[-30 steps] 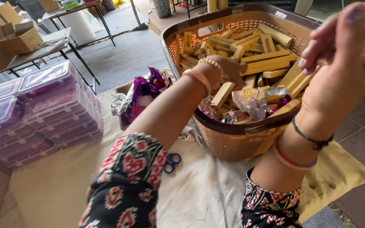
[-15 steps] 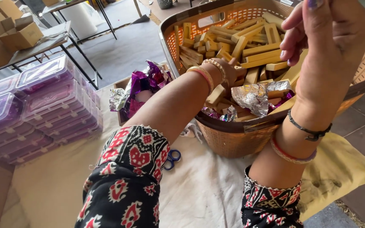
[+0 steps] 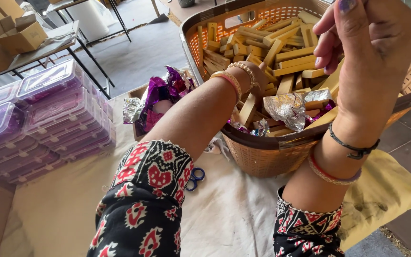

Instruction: The person retrieves small wooden blocks from a basket and places them on a white cloth. They then unfold a sheet of shiny pink and silver foil, wrap a wooden block inside it, and use scissors to trim the excess foil.

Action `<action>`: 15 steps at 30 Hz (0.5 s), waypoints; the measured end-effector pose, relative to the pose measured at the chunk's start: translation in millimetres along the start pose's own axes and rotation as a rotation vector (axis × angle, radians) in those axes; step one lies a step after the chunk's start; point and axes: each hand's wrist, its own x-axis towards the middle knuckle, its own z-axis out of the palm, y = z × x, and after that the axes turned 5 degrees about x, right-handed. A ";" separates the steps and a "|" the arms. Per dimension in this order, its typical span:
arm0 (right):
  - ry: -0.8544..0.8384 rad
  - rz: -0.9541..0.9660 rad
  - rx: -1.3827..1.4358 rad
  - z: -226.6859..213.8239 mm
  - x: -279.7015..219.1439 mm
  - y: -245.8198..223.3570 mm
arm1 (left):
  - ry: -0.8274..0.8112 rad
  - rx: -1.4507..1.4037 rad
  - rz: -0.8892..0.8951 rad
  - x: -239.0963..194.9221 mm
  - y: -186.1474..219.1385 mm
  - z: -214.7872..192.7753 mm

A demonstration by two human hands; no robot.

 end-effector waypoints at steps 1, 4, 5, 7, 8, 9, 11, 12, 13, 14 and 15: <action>-0.003 -0.001 -0.001 -0.1 -0.1 -0.1 | -0.001 -0.017 -0.001 -2.2 0.8 -2.3; 0.002 0.011 0.002 1.8 0.8 -1.3 | 0.000 -0.049 -0.002 -7.3 3.2 -9.2; 0.002 0.009 0.000 1.9 1.2 -1.7 | 0.002 -0.048 -0.001 -8.5 3.5 -11.4; 0.006 0.018 0.002 2.4 1.6 -2.0 | 0.002 -0.082 -0.002 -10.9 4.0 -14.3; 0.006 0.018 0.002 2.1 1.4 -1.9 | 0.002 -0.083 -0.001 -8.2 3.5 -13.2; 0.005 0.018 0.004 2.1 1.3 -1.4 | 0.000 -0.095 -0.003 -5.9 2.4 -11.4; 0.004 0.018 0.005 2.1 1.0 -0.9 | -0.002 -0.108 -0.003 1.8 0.3 -7.4; 0.003 0.018 0.002 1.9 0.7 -0.9 | 0.040 -0.085 0.018 7.0 -0.5 -5.1; 0.001 0.018 -0.002 1.7 0.3 -1.0 | 0.082 -0.061 0.039 12.2 -1.1 -2.7; 0.000 0.019 -0.002 2.0 0.4 -1.8 | 0.082 -0.063 0.040 1.5 2.0 -7.9; -0.001 0.021 -0.012 2.6 0.6 -2.6 | 0.049 -0.109 0.012 -9.6 4.8 -12.9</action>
